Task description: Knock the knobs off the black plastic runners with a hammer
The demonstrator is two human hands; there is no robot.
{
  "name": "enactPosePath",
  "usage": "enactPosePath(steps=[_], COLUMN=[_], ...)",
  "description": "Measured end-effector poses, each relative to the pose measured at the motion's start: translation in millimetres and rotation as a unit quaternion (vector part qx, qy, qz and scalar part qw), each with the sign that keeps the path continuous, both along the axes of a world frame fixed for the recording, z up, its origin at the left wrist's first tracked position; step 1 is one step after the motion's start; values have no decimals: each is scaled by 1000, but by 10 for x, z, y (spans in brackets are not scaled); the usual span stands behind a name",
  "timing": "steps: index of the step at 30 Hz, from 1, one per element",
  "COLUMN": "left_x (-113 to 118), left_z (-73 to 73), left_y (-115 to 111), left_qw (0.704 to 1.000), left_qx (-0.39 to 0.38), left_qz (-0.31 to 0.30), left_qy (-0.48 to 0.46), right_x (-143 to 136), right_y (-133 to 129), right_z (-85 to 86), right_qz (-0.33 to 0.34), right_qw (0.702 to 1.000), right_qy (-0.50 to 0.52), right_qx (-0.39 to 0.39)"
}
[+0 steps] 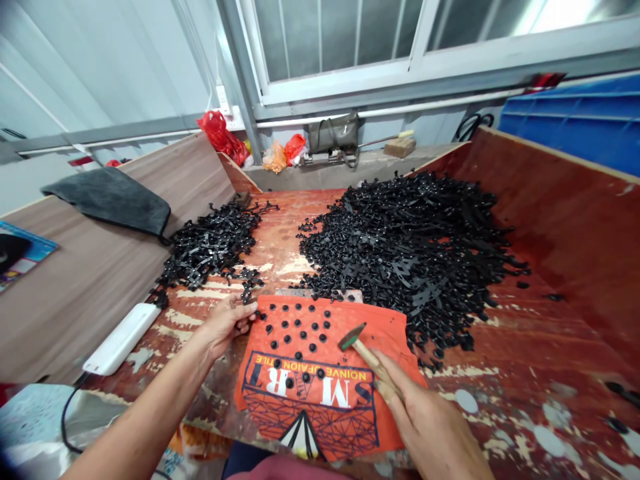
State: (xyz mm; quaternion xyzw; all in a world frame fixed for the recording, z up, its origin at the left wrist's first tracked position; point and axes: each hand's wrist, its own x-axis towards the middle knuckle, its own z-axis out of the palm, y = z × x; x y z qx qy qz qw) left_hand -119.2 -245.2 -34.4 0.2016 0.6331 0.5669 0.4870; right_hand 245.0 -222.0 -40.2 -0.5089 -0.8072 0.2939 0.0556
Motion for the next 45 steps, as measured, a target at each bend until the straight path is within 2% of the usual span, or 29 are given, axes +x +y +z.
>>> enactPosePath(steps=[7, 11, 14, 17, 22, 25, 28, 32, 36, 38, 41, 45], left_x=[32, 65, 88, 99, 111, 117, 111, 91, 83, 84, 90, 92], left_z=[-94, -97, -87, -75, -76, -77, -75, -92, -126, -137, -140, -138], left_y=[9, 3, -1, 1, 26, 42, 44, 34, 33, 37, 37, 32], left_qw=[999, 998, 998, 998, 998, 998, 999, 999, 999, 999, 999, 999], left_qx=[23, 28, 21, 10, -2, -1, 0, 2, 3, 4, 8, 7], left_qz=[6, 15, 20, 21, 31, 33, 32, 32, 38, 41, 42, 40], left_qy=[34, 52, 60, 62, 57, 49, 38, 20, 9, 5, 0, -3], right_x=[-15, 11, -29, -233, -855, -1149, -1298, -1397, -1469, -1481, -1482, -1508], right_y=[-9, 6, 32, 70, 185, 260, 289, 291, 322, 342, 360, 385], right_z=[10, -18, 24, 182, 515, 605, 603, 476, 353, 367, 444, 489], right_qz=[6, 10, 16, 36, 130, 173, 186, 172, 206, 210, 186, 222], right_qw=[1000, 1000, 1000, 997, 982, 975, 969, 959, 960, 959, 959, 955], right_qy=[-2, 3, 5, 33, 85, 58, 53, 125, 43, 37, 80, -23], right_qx=[11, 11, 18, 55, 108, 124, 153, 186, 183, 186, 200, 197])
